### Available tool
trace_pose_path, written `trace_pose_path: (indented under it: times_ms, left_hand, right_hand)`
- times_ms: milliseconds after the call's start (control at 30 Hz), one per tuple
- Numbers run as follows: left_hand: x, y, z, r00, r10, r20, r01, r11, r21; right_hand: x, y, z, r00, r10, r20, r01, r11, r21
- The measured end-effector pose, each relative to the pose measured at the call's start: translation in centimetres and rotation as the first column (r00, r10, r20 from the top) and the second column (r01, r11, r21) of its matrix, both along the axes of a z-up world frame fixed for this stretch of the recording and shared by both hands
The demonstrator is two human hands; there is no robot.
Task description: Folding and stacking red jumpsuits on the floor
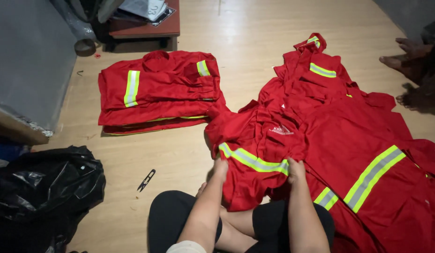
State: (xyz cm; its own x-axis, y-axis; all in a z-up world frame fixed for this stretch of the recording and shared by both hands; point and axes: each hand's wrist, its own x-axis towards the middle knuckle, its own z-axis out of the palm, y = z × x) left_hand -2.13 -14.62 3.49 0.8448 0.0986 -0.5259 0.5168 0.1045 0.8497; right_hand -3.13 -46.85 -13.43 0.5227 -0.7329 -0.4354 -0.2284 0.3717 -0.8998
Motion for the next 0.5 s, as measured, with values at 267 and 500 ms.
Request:
trace_pose_path:
  times_ms: [267, 500]
  left_hand:
    - [14.5, 7.3, -3.4, 0.698, 0.496, 0.517, -0.319, 0.861, -0.396]
    - [11.1, 17.4, -11.5, 0.889, -0.364, -0.277, 0.389, 0.285, 0.876]
  right_hand:
    - [-0.2, 5.0, 8.3, 0.931, 0.074, 0.357, -0.126, 0.984, 0.127]
    - [0.0, 5.3, 0.5, 0.847, 0.344, -0.405, -0.488, 0.804, -0.339]
